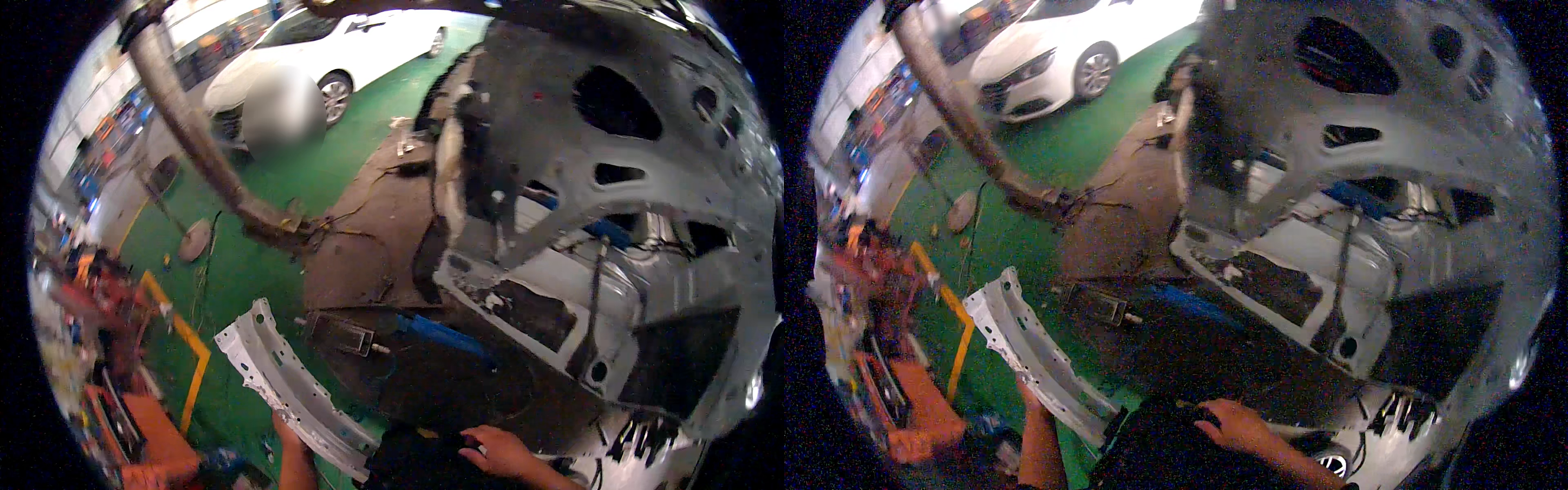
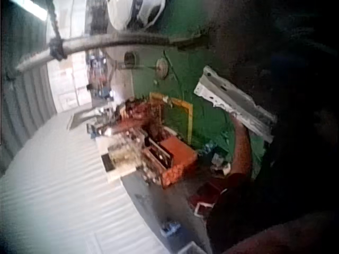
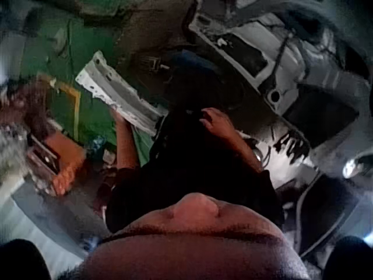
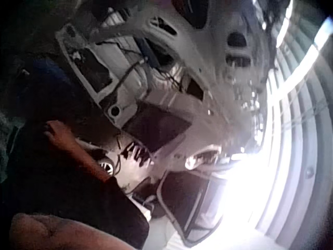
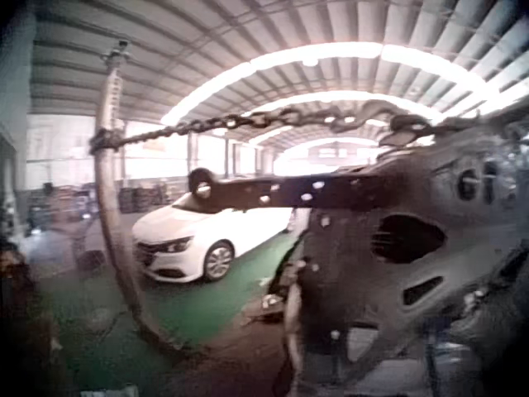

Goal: The person uses a hammer to repeatedly strike and flatten a white metal car panel on a workbench. They reposition the panel several times, flip it over, and continue hammering different sections to straighten the metal.

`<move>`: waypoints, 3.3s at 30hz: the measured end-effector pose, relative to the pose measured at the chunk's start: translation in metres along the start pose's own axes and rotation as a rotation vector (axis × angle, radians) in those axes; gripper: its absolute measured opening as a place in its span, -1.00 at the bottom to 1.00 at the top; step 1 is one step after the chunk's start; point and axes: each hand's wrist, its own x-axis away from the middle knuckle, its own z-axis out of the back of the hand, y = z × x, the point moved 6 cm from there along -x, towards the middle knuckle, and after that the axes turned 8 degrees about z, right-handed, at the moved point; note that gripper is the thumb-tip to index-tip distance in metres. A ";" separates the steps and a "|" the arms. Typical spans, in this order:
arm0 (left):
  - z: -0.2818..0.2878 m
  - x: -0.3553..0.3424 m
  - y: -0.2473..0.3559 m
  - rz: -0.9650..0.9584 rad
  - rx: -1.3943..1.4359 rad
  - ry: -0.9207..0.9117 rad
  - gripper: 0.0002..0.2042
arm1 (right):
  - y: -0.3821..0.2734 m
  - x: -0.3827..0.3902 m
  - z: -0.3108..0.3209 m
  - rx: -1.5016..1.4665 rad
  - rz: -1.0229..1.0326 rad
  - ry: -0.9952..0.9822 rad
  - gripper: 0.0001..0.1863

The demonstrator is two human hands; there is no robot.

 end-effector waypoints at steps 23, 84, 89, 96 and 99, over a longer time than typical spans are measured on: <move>0.195 -0.034 -0.035 0.115 0.511 0.275 -0.46 | 0.129 -0.566 -0.133 0.540 -0.074 -0.031 -0.58; 0.098 0.116 -0.073 0.574 -0.747 -0.037 -0.68 | -0.076 -0.004 -0.306 -1.203 -0.446 0.198 -0.35; 0.152 0.109 -0.112 0.548 -0.451 0.145 -0.60 | -0.059 -0.019 -0.345 -1.408 -0.467 -0.037 -0.08; 0.202 0.086 -0.193 0.463 -0.374 0.347 -0.61 | 0.035 -0.057 -0.392 -1.200 -0.573 -0.316 -0.01; 0.234 0.087 -0.238 0.520 -0.205 0.435 -0.67 | 0.072 -0.049 -0.424 -1.171 -0.652 -0.405 -0.05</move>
